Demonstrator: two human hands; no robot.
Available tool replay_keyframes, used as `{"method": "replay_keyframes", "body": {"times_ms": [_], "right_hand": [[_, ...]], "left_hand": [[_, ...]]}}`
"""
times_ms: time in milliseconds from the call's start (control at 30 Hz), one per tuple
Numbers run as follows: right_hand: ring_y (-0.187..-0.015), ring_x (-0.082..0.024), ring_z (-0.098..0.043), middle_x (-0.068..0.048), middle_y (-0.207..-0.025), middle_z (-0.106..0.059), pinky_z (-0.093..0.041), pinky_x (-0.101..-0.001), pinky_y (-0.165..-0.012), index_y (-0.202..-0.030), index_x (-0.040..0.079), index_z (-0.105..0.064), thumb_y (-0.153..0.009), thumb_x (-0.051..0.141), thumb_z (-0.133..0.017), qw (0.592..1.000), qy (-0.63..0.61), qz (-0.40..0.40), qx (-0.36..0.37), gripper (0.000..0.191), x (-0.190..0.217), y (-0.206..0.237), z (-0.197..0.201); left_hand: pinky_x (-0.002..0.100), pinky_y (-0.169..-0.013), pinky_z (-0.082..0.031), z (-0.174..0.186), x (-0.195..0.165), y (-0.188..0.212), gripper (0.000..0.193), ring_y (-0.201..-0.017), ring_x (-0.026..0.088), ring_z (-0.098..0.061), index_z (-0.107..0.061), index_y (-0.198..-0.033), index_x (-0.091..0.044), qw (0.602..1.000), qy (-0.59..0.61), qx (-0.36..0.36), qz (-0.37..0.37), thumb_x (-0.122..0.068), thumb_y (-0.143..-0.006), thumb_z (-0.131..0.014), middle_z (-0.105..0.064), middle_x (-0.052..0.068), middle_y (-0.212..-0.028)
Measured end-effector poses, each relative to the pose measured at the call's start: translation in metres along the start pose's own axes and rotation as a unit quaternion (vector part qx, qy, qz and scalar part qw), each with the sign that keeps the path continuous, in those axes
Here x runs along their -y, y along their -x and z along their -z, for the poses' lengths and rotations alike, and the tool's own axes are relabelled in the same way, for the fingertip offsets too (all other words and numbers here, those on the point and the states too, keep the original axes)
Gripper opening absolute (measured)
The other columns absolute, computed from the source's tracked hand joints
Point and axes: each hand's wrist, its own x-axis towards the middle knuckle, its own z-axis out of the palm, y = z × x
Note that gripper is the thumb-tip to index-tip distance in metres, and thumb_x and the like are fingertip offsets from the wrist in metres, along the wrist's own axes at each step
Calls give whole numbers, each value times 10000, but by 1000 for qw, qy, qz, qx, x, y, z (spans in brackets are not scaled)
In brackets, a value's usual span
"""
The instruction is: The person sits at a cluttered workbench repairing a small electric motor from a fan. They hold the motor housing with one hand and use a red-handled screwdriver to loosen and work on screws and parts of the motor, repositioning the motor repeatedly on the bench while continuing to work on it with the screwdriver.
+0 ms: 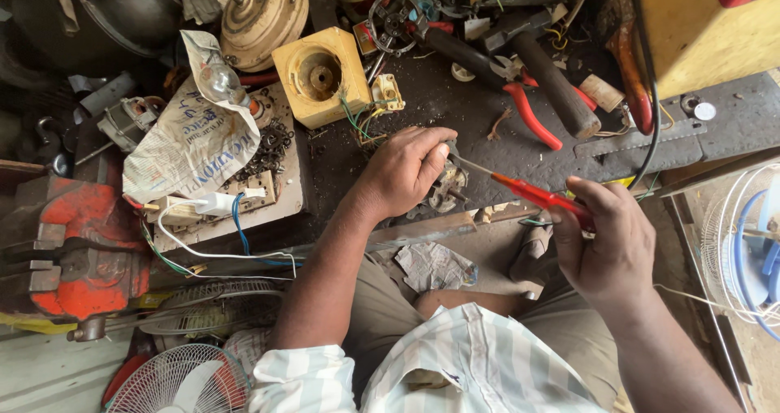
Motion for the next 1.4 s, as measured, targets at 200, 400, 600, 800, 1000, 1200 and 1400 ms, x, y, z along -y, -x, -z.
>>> {"method": "replay_keyframes", "body": {"times_ms": [200,400,600,800,1000,1200,1400], "right_hand": [[-1004,-283,-630,-200,-1170,-577,-549,-329,-803,-1246,46,-492,-937,-53,-717,994,-112,1,5,395,4,5,-1],[-943,-291,-658,-184,-1111,-620,-549,-335,-805,-1292,-4,-488,-919,74,-768,997,-76,-14,-13,472,12,-2,1],[-720,-280,-669,-111,-911,-645,-533,-355,-669,-1231,55,-607,-1024,78,-708,998,58,-26,1,231,7,-2,5],[-926,-265,-638,-178,-1101,-575,-550,-347,-768,-1291,12,-486,-973,-19,-709,998,-55,-27,2,389,5,9,0],[-1091,-219,-612,-141,-1216,-561,-541,-306,-910,-1273,58,-483,-954,-59,-647,982,-186,-32,18,377,10,9,1],[-1035,-220,-682,-146,-1178,-635,-555,-323,-902,-1313,3,-500,-927,-33,-743,991,-112,-71,-11,457,10,4,-2],[-1051,-272,-702,-168,-1158,-659,-572,-335,-894,-1184,16,-564,-882,-38,-767,995,-93,-12,-37,368,9,10,-10]], "left_hand": [[449,-918,-534,-2,1,0,275,-1005,362,-692,-653,-1210,18,1000,-7,-10,-21,-183,-1069,-529,-729,179,-1057],[447,-915,-538,-1,0,1,278,-993,359,-697,-659,-1204,19,1000,-2,-3,-3,-180,-1061,-530,-734,175,-1027],[453,-921,-535,-2,-1,0,277,-995,362,-698,-661,-1200,20,1000,-6,-6,-13,-181,-1061,-530,-734,179,-1030],[451,-914,-537,-1,1,1,276,-985,357,-699,-663,-1191,21,1000,-4,-4,-9,-180,-1058,-529,-733,177,-1023],[456,-926,-532,-2,1,0,267,-997,361,-696,-664,-1191,16,1000,-7,-11,-22,-176,-1062,-531,-735,178,-1047],[448,-922,-533,1,-2,-1,265,-981,347,-699,-673,-1198,-4,1000,3,-6,-12,-181,-1055,-537,-739,157,-1021],[433,-916,-534,3,0,-2,230,-993,333,-698,-704,-1049,-16,999,-1,8,-31,-197,-1056,-562,-738,137,-1021]]}}
